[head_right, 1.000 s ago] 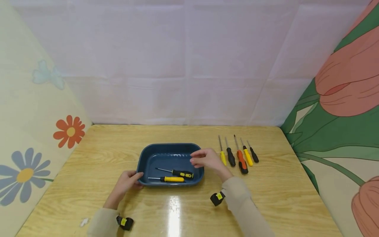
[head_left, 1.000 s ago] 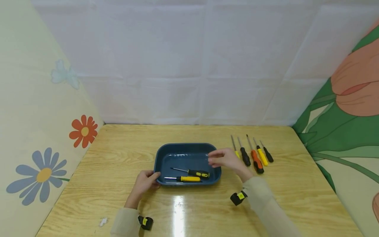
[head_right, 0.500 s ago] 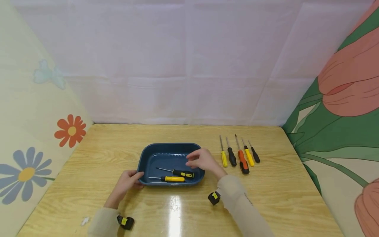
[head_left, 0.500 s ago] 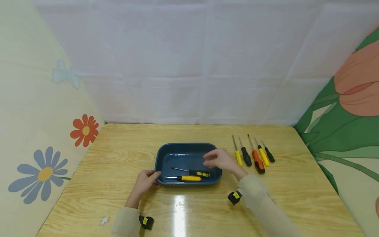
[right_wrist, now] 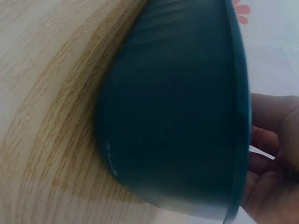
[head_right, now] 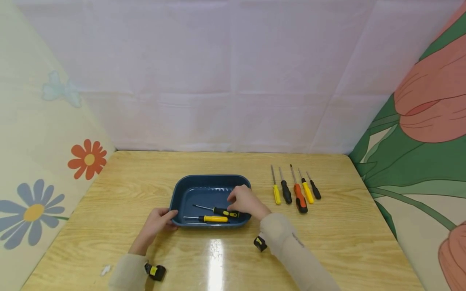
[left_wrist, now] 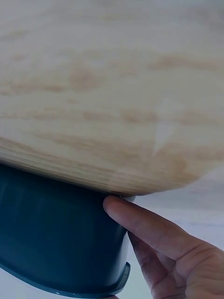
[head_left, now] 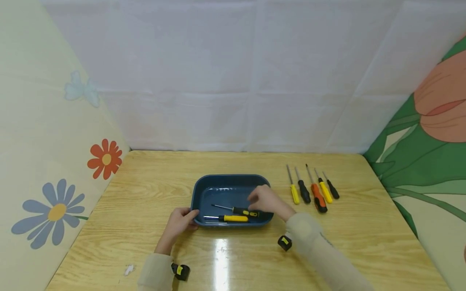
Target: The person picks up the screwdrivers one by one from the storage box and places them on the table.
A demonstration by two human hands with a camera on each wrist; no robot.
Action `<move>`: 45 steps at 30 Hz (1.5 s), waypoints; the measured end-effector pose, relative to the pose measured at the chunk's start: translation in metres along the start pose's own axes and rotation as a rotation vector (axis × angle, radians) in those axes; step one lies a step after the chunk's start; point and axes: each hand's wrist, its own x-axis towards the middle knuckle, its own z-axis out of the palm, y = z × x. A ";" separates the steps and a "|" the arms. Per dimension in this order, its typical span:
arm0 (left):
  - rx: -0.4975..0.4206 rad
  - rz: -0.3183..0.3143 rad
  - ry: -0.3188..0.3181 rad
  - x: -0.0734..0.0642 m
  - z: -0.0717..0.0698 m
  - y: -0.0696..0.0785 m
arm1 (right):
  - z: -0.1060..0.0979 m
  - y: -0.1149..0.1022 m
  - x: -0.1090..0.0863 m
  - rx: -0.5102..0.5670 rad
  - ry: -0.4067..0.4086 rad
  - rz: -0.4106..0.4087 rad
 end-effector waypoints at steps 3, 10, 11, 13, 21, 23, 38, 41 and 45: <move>-0.002 0.002 -0.002 0.000 0.000 0.000 | 0.002 -0.002 0.001 -0.046 -0.006 0.008; 0.002 -0.001 0.006 0.000 0.001 0.000 | 0.008 -0.007 0.004 -0.101 -0.058 0.089; 0.002 -0.003 0.010 0.000 0.001 0.000 | 0.009 -0.008 0.004 -0.112 -0.067 0.093; 0.002 -0.008 0.015 0.000 0.001 0.000 | 0.012 -0.008 0.005 -0.144 -0.086 0.098; 0.000 -0.014 0.006 0.000 0.002 0.000 | 0.020 -0.008 0.006 -0.221 -0.112 0.102; 0.000 -0.015 0.004 0.000 0.002 0.001 | 0.020 -0.008 0.005 -0.236 -0.106 0.092; -0.012 -0.015 0.007 0.001 0.002 0.000 | 0.019 -0.005 0.003 -0.216 -0.083 0.065; -0.015 -0.004 -0.004 0.001 0.001 0.000 | 0.019 -0.004 0.002 -0.186 -0.051 0.046; -0.019 0.001 -0.011 0.000 0.000 -0.001 | 0.017 -0.002 0.000 -0.127 0.006 0.023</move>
